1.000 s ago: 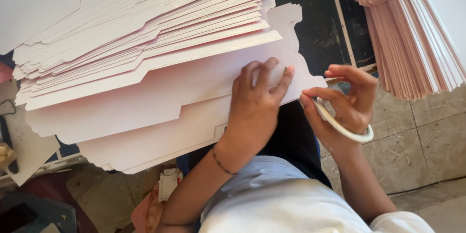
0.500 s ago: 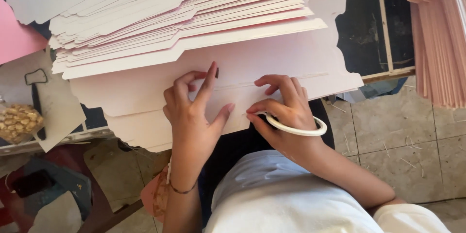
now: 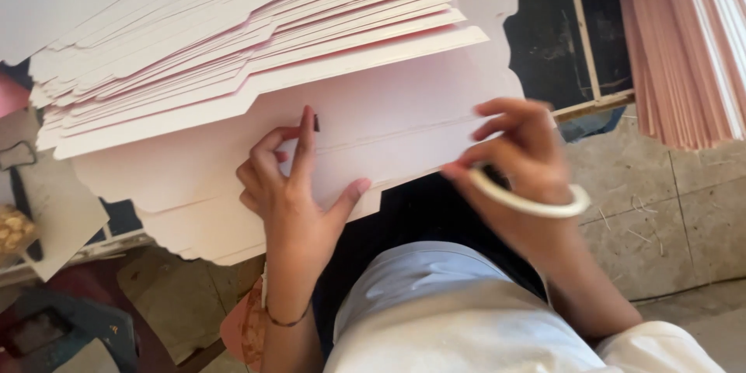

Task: Applying double-sided tape to the edges of paper cutouts for assembly

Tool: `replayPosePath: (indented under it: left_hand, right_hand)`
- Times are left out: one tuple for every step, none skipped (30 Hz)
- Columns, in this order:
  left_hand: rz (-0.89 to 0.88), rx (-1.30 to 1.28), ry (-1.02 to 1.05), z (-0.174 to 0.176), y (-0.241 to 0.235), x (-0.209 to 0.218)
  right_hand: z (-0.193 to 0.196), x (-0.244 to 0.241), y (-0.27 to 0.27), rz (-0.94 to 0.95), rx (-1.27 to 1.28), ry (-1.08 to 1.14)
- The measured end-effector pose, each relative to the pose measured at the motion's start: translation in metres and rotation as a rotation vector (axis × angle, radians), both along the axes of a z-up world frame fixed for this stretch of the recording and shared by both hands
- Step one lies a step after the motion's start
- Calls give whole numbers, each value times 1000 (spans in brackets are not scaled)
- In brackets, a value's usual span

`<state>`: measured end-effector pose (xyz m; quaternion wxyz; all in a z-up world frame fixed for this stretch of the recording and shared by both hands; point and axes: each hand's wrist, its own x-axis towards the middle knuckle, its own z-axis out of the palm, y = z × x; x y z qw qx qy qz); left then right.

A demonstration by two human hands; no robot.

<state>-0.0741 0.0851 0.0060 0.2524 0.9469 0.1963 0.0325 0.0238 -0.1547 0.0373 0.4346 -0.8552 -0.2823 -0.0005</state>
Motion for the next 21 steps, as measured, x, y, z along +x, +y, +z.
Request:
replayPosePath:
  left_hand:
    - [-10, -4, -2, 0, 0, 0]
    - [-15, 0, -3, -1, 1, 0]
    - [-20, 4, -4, -1, 1, -1]
    - [-27, 1, -8, -1, 1, 0]
    - [-27, 1, -19, -1, 1, 0]
    - [-26, 2, -26, 0, 1, 0]
    - [-32, 0, -27, 0, -1, 0]
    - [-32, -10, -35, 1, -3, 1]
    - [-31, -21, -43, 2, -4, 1]
    - [-35, -20, -44, 0, -8, 4]
    - [-56, -7, -67, -1, -12, 7]
    - [-74, 7, -89, -3, -15, 9]
    - [-74, 9, -90, -7, -23, 16]
    - [-100, 24, -101, -12, -31, 23]
    - [-125, 38, -111, -16, -38, 30]
    - [-125, 40, -113, -17, -47, 37]
    - [-159, 56, -121, -18, -56, 44]
    - [-192, 71, -131, -19, -65, 51]
    - [-191, 72, -134, -18, -71, 51]
    - [-246, 91, -132, -16, -78, 51]
    - [-300, 110, -130, -15, -84, 51]
  right_hand:
    - [-1, 9, -18, -10, -4, -2]
    - [-1, 18, -36, -52, -64, -53]
    - [-2, 25, -54, -95, -125, -104]
    - [-4, 29, -64, -102, -128, -108]
    - [-6, 33, -74, -153, -166, -123]
    - [-8, 36, -84, -203, -202, -135]
    - [-11, 37, -85, -209, -204, -135]
    - [-15, 39, -86, -215, -219, -150]
    - [-18, 41, -87, -220, -233, -164]
    - [-20, 41, -87, -224, -232, -165]
    - [-21, 41, -87, -231, -227, -146]
    - [-23, 42, -87, -234, -221, -127]
    - [-23, 43, -88, -234, -218, -128]
    - [-24, 43, -88, -228, -232, -122]
    - [-24, 44, -88, -221, -246, -115]
    - [-26, 44, -88, -221, -243, -116]
    - [-29, 44, -88, -227, -240, -105]
    - [-31, 45, -88, -233, -239, -97]
    - [-27, 46, -86, -232, -238, -100]
    - [-23, 47, -85, -192, -167, -158]
    - [-20, 48, -83, -151, -97, -216]
